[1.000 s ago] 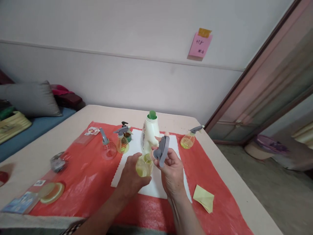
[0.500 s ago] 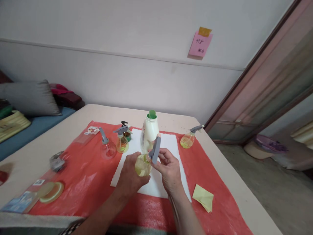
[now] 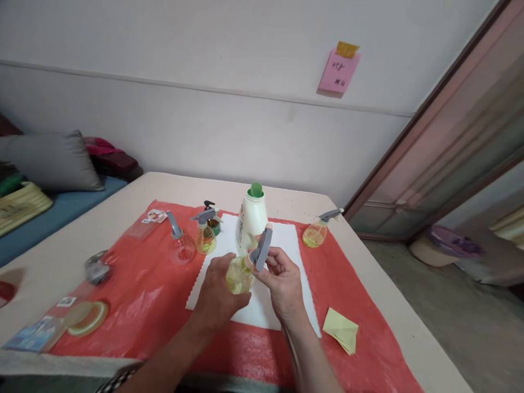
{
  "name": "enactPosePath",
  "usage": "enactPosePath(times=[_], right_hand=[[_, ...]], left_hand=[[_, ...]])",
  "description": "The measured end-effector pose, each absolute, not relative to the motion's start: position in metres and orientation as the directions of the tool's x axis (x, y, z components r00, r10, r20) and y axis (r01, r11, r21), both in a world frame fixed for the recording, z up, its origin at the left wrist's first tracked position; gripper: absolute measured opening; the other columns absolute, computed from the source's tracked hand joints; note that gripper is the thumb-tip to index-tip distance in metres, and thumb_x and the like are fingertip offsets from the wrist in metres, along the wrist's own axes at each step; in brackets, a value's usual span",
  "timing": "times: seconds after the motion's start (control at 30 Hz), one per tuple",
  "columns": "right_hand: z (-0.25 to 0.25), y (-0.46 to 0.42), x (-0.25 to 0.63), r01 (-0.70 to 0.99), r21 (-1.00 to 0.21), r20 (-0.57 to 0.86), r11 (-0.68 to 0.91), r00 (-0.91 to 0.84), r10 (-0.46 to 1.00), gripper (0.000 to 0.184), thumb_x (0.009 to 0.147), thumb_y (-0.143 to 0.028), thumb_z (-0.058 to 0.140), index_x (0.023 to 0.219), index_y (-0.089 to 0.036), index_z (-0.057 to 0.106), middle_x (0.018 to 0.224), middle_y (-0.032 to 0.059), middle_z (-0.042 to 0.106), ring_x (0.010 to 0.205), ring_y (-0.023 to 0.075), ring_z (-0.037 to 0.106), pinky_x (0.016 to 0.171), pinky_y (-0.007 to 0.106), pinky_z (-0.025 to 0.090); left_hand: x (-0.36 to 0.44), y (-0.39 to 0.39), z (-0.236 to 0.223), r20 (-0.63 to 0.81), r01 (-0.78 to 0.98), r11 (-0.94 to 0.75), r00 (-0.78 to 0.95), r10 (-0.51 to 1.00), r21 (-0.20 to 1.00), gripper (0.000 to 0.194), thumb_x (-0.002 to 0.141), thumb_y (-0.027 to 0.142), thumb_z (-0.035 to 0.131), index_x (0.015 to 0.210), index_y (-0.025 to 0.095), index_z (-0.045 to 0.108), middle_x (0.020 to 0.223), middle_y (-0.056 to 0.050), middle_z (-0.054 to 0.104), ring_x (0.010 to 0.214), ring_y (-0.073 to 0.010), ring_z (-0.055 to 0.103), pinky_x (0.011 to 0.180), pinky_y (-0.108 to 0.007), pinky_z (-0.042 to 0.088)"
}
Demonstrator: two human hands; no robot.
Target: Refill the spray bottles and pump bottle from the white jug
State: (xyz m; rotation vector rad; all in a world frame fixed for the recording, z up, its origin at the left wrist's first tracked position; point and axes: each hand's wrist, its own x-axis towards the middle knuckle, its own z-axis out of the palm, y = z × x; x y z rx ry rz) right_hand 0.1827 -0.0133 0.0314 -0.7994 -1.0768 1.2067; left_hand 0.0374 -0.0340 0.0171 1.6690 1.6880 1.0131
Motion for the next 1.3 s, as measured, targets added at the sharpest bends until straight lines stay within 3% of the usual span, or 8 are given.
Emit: enactPosePath(times=[0.53, 0.8, 1.07, 1.3], right_hand=[[0.027, -0.013, 0.178, -0.326, -0.928, 0.211, 0.180, -0.062, 0.975, 0.030, 0.071, -0.029, 0.090, 0.094, -0.023, 0.071, 0.100, 0.0035, 0.070, 0.095, 0.0188, 0.066, 0.085, 0.025, 0.051], [0.025, -0.014, 0.171, -0.348, -0.918, 0.195, 0.192, 0.026, 0.980, 0.034, 0.069, -0.030, 0.091, 0.095, -0.022, 0.071, 0.103, 0.0051, 0.069, 0.094, 0.0192, 0.065, 0.084, 0.027, 0.052], [0.019, -0.014, 0.162, -0.454, -0.881, 0.107, 0.133, 0.082, 0.991, 0.038, 0.066, -0.030, 0.094, 0.095, -0.021, 0.071, 0.102, 0.0047, 0.069, 0.093, 0.0167, 0.063, 0.087, 0.027, 0.049], [0.023, -0.016, 0.159, -0.463, -0.886, -0.028, 0.003, 0.059, 0.998, 0.049, 0.061, -0.040, 0.095, 0.103, -0.022, 0.077, 0.105, 0.0056, 0.068, 0.100, 0.0214, 0.059, 0.095, 0.034, 0.045]], left_hand=[[0.037, -0.034, 0.019, 0.143, 0.576, -0.086, -0.053, 0.988, 0.813, 0.070, 0.060, 0.014, 0.069, 0.127, 0.018, 0.046, 0.116, -0.010, 0.052, 0.120, -0.0313, 0.048, 0.097, -0.044, 0.045], [0.039, -0.032, 0.008, 0.215, 0.620, -0.118, -0.085, 0.973, 0.775, 0.069, 0.060, 0.015, 0.068, 0.126, 0.017, 0.048, 0.111, -0.010, 0.054, 0.115, -0.0305, 0.051, 0.095, -0.045, 0.047], [0.041, -0.032, 0.007, 0.241, 0.605, -0.148, -0.075, 0.968, 0.783, 0.069, 0.059, 0.014, 0.068, 0.125, 0.017, 0.048, 0.123, -0.012, 0.056, 0.117, -0.0302, 0.052, 0.103, -0.047, 0.044], [0.042, -0.033, 0.016, 0.151, 0.617, -0.096, -0.038, 0.988, 0.781, 0.069, 0.060, 0.014, 0.069, 0.125, 0.016, 0.048, 0.122, -0.012, 0.061, 0.114, -0.0309, 0.055, 0.104, -0.049, 0.042]])
